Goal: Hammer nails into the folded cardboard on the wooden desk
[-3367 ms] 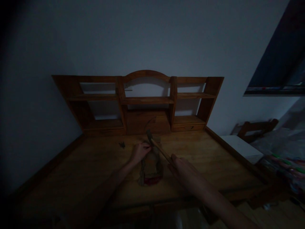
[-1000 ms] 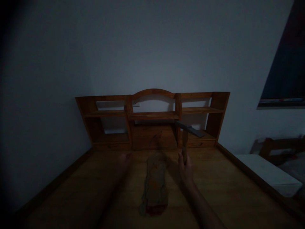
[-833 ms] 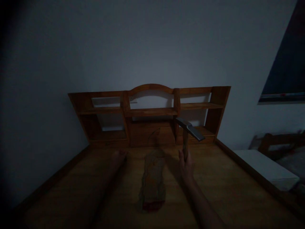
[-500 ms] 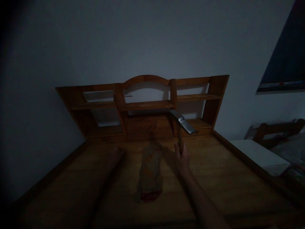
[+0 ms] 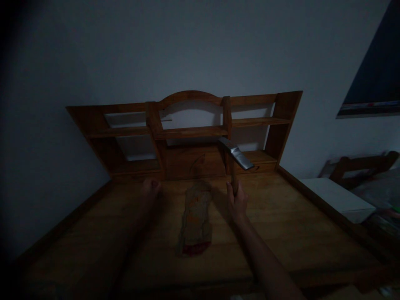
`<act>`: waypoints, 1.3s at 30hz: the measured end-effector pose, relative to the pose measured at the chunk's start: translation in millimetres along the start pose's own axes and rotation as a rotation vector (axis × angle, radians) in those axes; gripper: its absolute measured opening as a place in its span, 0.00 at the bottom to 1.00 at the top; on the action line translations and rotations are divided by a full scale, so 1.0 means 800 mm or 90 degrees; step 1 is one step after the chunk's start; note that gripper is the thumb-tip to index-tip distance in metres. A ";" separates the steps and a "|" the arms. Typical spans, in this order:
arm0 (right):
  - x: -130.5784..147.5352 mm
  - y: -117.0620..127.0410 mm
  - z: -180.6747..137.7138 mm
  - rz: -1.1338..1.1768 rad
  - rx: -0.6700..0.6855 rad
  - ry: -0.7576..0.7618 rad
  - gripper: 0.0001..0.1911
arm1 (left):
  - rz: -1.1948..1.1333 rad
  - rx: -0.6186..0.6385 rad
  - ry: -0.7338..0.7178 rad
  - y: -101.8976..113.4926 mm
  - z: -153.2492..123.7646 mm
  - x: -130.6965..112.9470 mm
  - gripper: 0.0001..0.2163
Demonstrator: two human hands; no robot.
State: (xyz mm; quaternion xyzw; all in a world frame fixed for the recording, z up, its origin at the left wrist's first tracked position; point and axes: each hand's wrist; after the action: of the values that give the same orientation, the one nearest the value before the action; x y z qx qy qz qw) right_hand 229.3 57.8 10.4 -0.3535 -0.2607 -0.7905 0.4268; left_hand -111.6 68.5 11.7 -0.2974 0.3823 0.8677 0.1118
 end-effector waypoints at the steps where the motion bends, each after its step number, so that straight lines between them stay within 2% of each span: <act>1: 0.000 0.000 0.000 0.004 -0.004 -0.003 0.15 | -0.024 -0.017 -0.017 -0.004 0.001 -0.002 0.08; 3: -0.002 0.001 0.001 0.002 -0.010 -0.002 0.15 | -0.128 -0.008 -0.035 -0.014 -0.004 -0.015 0.09; 6: -0.007 0.000 0.002 -0.005 -0.011 0.005 0.14 | -0.337 0.137 -0.012 -0.031 -0.027 -0.045 0.12; 9: -0.010 -0.001 0.001 -0.006 -0.002 0.010 0.13 | -0.466 0.275 -0.005 -0.045 -0.058 -0.073 0.12; 11: -0.009 -0.003 0.000 -0.008 0.007 0.016 0.13 | -0.525 0.331 0.000 -0.053 -0.075 -0.082 0.12; 14: -0.006 -0.007 -0.002 0.001 0.023 0.020 0.13 | -0.523 0.384 0.003 -0.059 -0.089 -0.084 0.12; 21: -0.003 -0.008 -0.003 -0.010 0.035 0.018 0.13 | -0.437 0.395 -0.027 -0.061 -0.094 -0.079 0.11; 28: 0.002 -0.008 -0.004 -0.008 0.052 0.015 0.14 | -0.389 0.385 -0.018 -0.060 -0.098 -0.086 0.10; 39: 0.004 -0.007 -0.005 -0.027 0.072 0.002 0.15 | -0.392 0.402 -0.051 -0.064 -0.101 -0.085 0.10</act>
State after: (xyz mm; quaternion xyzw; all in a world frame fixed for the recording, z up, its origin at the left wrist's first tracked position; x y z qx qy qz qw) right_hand 221.8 56.6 10.0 -0.3219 -0.3115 -0.7842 0.4295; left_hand -0.9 46.8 -20.5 -0.3152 0.5175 0.6453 0.4654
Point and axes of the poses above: each hand's wrist, its own z-axis towards the middle knuckle, its own y-axis out of the back of the hand, x = y × z, and after that the axes turned 2 degrees about z, right-handed
